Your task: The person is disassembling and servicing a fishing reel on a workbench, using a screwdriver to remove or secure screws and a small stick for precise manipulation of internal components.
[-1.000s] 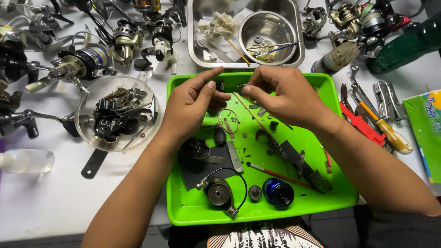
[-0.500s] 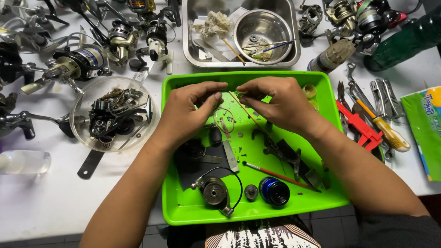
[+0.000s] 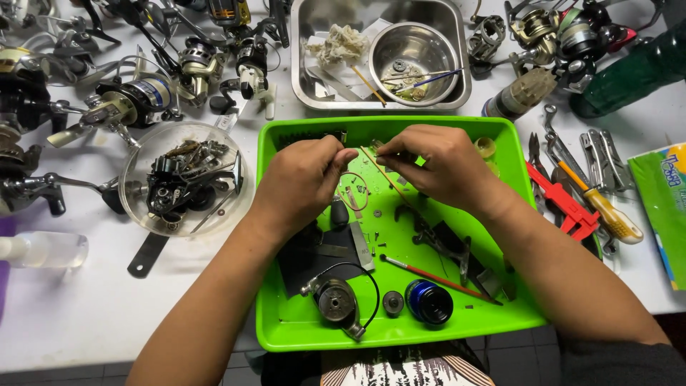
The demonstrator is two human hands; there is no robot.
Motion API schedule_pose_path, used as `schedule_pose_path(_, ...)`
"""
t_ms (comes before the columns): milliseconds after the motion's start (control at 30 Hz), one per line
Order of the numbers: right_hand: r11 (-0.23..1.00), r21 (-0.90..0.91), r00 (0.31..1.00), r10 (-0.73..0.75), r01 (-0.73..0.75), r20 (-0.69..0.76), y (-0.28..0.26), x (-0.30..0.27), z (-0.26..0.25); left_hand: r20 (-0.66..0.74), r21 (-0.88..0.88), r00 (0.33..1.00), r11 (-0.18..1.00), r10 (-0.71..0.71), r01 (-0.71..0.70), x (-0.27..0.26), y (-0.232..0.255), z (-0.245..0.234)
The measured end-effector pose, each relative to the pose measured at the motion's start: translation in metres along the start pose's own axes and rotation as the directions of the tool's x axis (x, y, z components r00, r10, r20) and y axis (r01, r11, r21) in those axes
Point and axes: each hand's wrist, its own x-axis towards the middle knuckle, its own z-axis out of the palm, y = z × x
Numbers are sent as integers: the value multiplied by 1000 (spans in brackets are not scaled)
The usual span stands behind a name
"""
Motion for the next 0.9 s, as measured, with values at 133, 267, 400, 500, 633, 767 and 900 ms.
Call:
schedule_pose_path(133, 1000, -16, 1000, -8, 8, -6, 2, 0, -1, -43, 4, 998, 999, 43, -43, 3, 1, -3)
schedule_pose_path(267, 1000, -2, 1000, -31, 31, 1, 7, -3, 3, -68, -15, 997, 999, 43, -44, 3, 1, -3)
schedule_pose_path(400, 997, -15, 997, -81, 81, 18, 8, -4, 6, -87, 32, 993, 996, 82, -80, 1, 10, -9)
schedule_pose_path(500, 994, -28, 994, -103, 104, 33, 4, -2, 3, -133, 125, 986, 989, 98, -81, 4, 12, -15)
schedule_pose_path(633, 994, -34, 994, -102, 103, 30, 3, -2, 2, -110, 191, 987, 977, 114, -91, 23, -4, -26)
schedule_pose_path(767, 988, -20, 985, -150, 152, 82, 9, -4, 2, 59, 282, 992, 952, 108, -120, 68, -24, -35)
schedule_pose_path(900, 977, -38, 967, -202, 211, 157, 12, -5, 1, 194, 425, 981, 901, -1, -83, 131, -51, -17)
